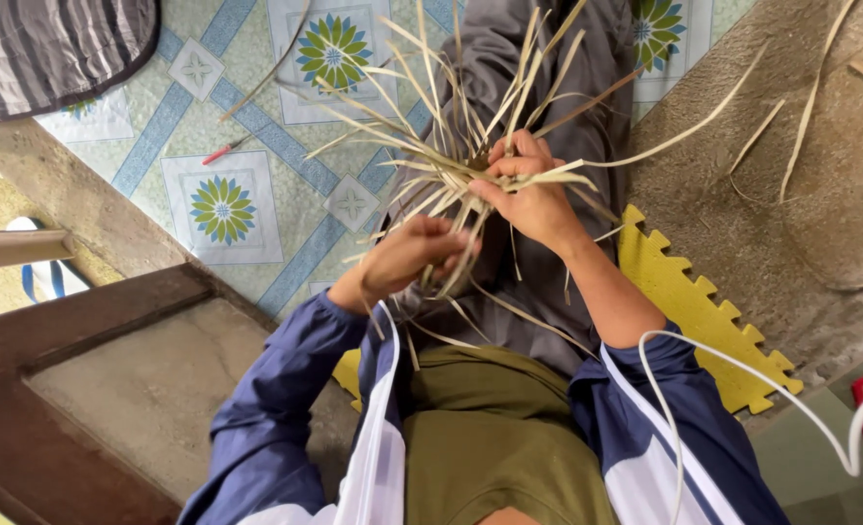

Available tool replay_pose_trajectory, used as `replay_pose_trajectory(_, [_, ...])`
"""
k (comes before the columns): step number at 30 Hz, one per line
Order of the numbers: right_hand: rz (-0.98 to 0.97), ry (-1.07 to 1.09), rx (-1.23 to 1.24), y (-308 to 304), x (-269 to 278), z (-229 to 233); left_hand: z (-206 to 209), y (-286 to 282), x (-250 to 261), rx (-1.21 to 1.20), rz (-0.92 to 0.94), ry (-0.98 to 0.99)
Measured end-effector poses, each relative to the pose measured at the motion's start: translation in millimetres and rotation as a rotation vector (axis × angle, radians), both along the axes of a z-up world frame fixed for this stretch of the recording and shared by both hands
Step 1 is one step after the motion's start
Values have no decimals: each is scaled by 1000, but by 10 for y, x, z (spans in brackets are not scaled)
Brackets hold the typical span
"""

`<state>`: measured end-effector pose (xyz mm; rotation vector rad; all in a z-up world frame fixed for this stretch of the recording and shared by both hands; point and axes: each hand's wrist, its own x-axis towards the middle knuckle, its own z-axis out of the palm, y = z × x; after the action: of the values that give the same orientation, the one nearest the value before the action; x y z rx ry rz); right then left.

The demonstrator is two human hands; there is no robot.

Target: Weaving dried plant fibers together to construct a basket

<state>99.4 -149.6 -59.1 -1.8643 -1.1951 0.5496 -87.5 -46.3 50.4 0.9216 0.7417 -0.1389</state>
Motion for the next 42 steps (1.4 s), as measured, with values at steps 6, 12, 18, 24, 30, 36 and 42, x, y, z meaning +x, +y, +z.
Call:
replay_pose_trajectory(6, [-10,-71,-16,20,100,-144,-449,728,-900,507,-625,317])
replay_pose_trajectory(12, [4,-68,-87,30,68,21,201,1135,-799,1905,-107,746])
replay_pose_trajectory(18, [-44,168,-330,69,46,99,338,162,16,1762,-65,-326])
replay_pose_trajectory(24, [87,169,-34,177,136,277,-437,-189,146,1871,-391,296])
replay_pose_trajectory(30, [125,629,136,129,377,786,-731,-119,14,1754,-417,341])
replay_pose_trajectory(36, [188,140,33,38,387,770,-1017,-22,-61,1718,-463,343])
replay_pose_trajectory(42, [230,143,12,49,341,507,-1068,52,-74,1649,-424,279])
